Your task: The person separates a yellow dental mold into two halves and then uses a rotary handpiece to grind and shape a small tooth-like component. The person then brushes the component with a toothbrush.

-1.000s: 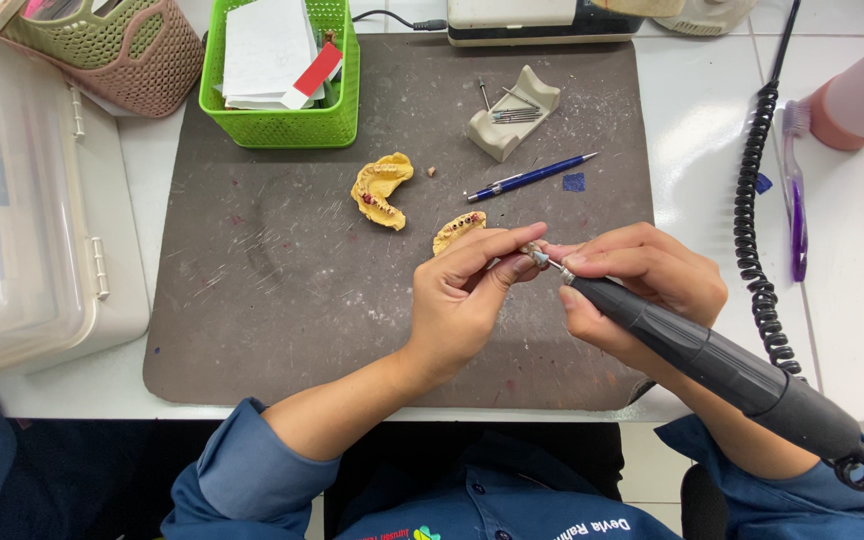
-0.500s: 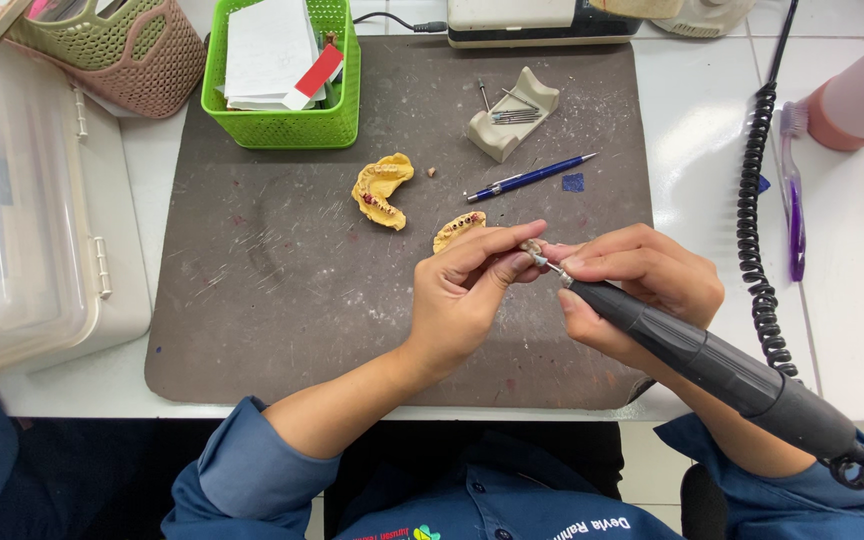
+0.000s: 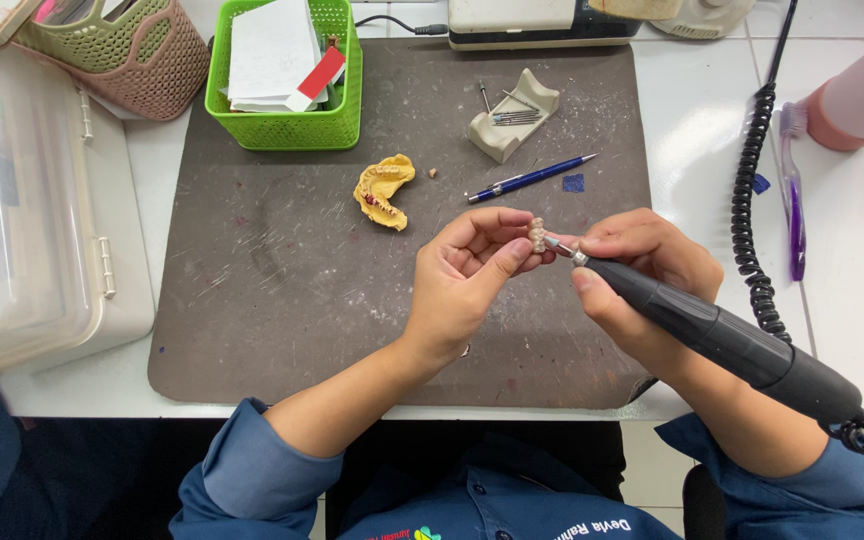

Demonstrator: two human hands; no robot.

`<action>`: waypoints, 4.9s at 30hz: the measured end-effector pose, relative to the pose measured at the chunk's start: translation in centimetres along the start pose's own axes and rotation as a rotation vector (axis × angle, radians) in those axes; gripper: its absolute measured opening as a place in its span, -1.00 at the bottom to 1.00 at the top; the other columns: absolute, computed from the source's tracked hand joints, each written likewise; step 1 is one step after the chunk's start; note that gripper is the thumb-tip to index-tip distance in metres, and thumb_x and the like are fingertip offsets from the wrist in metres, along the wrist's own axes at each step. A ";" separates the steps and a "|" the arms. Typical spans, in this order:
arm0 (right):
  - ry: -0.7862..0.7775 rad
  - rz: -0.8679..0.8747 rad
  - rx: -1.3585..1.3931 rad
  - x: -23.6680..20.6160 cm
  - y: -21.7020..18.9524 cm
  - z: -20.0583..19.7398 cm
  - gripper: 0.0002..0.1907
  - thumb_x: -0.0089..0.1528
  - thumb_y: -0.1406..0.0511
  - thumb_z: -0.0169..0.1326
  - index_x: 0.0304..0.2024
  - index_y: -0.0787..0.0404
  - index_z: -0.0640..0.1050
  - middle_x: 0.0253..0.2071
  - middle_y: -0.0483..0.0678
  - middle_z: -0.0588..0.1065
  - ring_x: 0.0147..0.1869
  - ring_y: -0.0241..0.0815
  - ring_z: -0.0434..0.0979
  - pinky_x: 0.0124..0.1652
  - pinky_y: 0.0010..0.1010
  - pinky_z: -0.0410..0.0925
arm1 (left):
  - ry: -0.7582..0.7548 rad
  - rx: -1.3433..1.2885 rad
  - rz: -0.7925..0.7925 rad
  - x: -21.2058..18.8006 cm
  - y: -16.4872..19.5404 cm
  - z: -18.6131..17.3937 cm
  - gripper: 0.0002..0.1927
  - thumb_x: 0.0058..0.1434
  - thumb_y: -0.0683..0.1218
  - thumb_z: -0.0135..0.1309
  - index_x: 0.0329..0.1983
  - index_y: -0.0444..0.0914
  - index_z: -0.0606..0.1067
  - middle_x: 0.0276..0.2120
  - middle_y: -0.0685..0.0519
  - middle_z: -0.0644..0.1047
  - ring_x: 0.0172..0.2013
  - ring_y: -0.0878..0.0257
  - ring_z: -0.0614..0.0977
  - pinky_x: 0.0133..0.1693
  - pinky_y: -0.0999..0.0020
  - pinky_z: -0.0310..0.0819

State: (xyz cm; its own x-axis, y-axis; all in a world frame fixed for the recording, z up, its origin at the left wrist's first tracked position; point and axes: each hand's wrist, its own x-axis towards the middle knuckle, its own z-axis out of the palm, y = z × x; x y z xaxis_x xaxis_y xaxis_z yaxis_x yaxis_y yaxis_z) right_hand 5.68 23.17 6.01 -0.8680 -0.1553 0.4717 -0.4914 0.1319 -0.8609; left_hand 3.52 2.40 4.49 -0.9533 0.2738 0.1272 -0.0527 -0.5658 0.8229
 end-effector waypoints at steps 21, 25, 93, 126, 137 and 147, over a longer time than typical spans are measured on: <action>-0.068 -0.150 0.024 0.8 -0.7 0.2 -0.77 0.24 0.52 0.19 -0.09 0.29 0.46 -0.09 0.04 0.47 0.11 -0.06 0.65 0.22 -0.23 0.57 | -0.081 0.156 0.015 -0.9 0.5 0.1 -0.75 0.56 -0.18 -0.11 0.17 -0.42 0.46 0.04 -0.09 0.58 0.04 0.19 0.67 0.14 0.29 0.65; -0.083 -0.220 -0.069 1.1 -1.0 0.0 -0.76 0.17 0.52 0.22 -0.16 0.29 0.47 -0.10 0.06 0.48 0.10 0.04 0.65 0.15 -0.26 0.56 | -0.119 0.098 -0.049 -0.9 0.5 -0.2 -0.75 0.58 -0.16 -0.13 0.15 -0.42 0.45 0.01 -0.09 0.58 0.05 0.18 0.67 0.16 0.29 0.64; -0.181 -0.310 0.003 2.5 0.3 -0.7 -0.80 0.08 0.51 0.26 -0.27 0.30 0.54 -0.22 0.02 0.51 -0.09 -0.14 0.67 0.11 -0.18 0.60 | -0.156 0.096 -0.227 -0.6 1.2 -1.5 -0.68 0.46 -0.14 0.04 0.13 -0.48 0.51 -0.16 -0.09 0.64 -0.23 0.25 0.70 -0.11 0.40 0.66; -0.181 -0.274 0.010 2.1 0.1 -0.8 -0.80 0.07 0.52 0.24 -0.28 0.31 0.52 -0.21 0.03 0.50 -0.02 -0.05 0.69 0.12 -0.20 0.59 | -0.177 0.082 -0.250 -0.7 1.1 -1.7 -0.67 0.47 -0.13 0.03 0.16 -0.47 0.50 -0.16 -0.10 0.64 -0.21 0.24 0.70 -0.08 0.40 0.65; -0.183 -0.257 0.009 2.0 0.2 -0.9 -0.80 0.08 0.52 0.24 -0.29 0.29 0.52 -0.22 0.03 0.51 -0.05 -0.05 0.69 0.10 -0.22 0.60 | -0.189 0.051 -0.257 -0.7 1.0 -1.8 -0.65 0.47 -0.12 0.04 0.18 -0.48 0.50 -0.13 -0.11 0.63 -0.19 0.23 0.70 -0.05 0.37 0.65; -0.192 -0.274 0.043 1.9 0.3 -1.0 -0.80 0.07 0.53 0.22 -0.28 0.29 0.52 -0.21 0.03 0.50 0.01 -0.01 0.69 0.12 -0.20 0.58 | -0.212 0.053 -0.263 -0.7 1.5 -1.5 -0.65 0.48 -0.10 0.03 0.17 -0.47 0.51 -0.12 -0.07 0.63 -0.19 0.27 0.69 -0.04 0.39 0.64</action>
State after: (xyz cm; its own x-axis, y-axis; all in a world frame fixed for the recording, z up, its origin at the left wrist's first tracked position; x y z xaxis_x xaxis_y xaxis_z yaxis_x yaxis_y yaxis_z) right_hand 3.80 23.84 6.88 -0.6729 -0.3610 0.6457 -0.6976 0.0192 -0.7163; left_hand 3.70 0.17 4.76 -0.8257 0.5639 0.0148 -0.2678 -0.4149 0.8696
